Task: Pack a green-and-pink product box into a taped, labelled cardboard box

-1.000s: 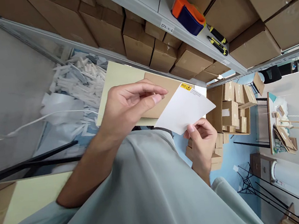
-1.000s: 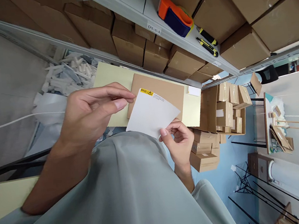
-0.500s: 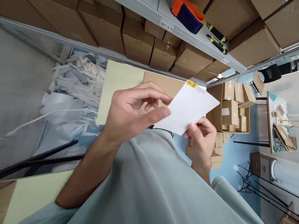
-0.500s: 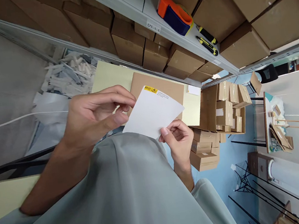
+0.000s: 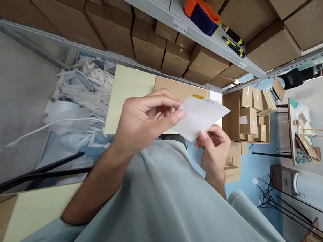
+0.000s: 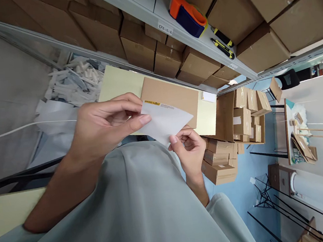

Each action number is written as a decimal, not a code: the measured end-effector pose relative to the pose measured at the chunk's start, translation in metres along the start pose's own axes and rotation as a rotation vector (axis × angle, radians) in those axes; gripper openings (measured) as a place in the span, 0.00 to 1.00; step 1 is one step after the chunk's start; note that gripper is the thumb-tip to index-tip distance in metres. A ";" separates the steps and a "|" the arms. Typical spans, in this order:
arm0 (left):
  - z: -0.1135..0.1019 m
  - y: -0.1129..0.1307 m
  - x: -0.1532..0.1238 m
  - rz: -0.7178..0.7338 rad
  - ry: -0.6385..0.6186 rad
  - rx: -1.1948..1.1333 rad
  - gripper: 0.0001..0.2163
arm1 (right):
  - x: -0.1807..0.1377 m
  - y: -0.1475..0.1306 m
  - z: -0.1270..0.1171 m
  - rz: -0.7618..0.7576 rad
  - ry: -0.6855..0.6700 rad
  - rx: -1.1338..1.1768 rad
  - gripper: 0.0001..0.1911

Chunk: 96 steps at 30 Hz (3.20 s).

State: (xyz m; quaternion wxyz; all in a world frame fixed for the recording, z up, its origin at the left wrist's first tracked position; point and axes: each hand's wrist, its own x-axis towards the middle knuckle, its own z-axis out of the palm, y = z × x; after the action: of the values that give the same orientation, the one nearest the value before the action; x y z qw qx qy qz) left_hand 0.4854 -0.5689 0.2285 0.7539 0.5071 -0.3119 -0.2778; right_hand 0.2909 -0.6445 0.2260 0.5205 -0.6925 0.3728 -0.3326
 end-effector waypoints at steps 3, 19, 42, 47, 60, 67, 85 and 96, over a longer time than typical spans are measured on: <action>0.000 -0.002 -0.002 0.007 0.008 -0.003 0.10 | -0.002 -0.002 0.001 -0.034 0.014 0.008 0.15; -0.006 -0.007 -0.009 0.201 0.003 0.000 0.10 | -0.027 -0.020 -0.011 -0.138 0.126 -0.058 0.12; -0.017 -0.004 -0.012 0.081 -0.011 -0.273 0.03 | -0.030 -0.019 -0.009 -0.050 0.092 -0.014 0.14; -0.017 -0.001 -0.012 0.054 -0.003 -0.222 0.01 | -0.029 -0.019 -0.008 -0.059 0.091 0.009 0.13; -0.010 -0.004 -0.012 -0.081 0.013 -0.114 0.05 | -0.022 -0.014 -0.013 -0.026 0.080 0.039 0.13; -0.005 -0.007 -0.010 -0.161 0.025 -0.076 0.09 | -0.008 -0.005 -0.020 0.005 0.077 0.006 0.15; 0.021 -0.013 0.017 -0.223 0.055 -0.024 0.10 | 0.038 -0.003 -0.038 0.072 -0.013 0.029 0.15; 0.027 -0.009 0.034 -0.173 0.076 -0.016 0.09 | 0.058 -0.005 -0.036 0.093 -0.015 0.055 0.14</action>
State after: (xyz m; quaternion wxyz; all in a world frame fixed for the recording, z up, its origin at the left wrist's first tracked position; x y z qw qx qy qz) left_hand 0.4866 -0.6128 0.2347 0.7424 0.5363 -0.2359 -0.3249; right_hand 0.2901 -0.7107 0.2432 0.5568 -0.6623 0.3916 -0.3129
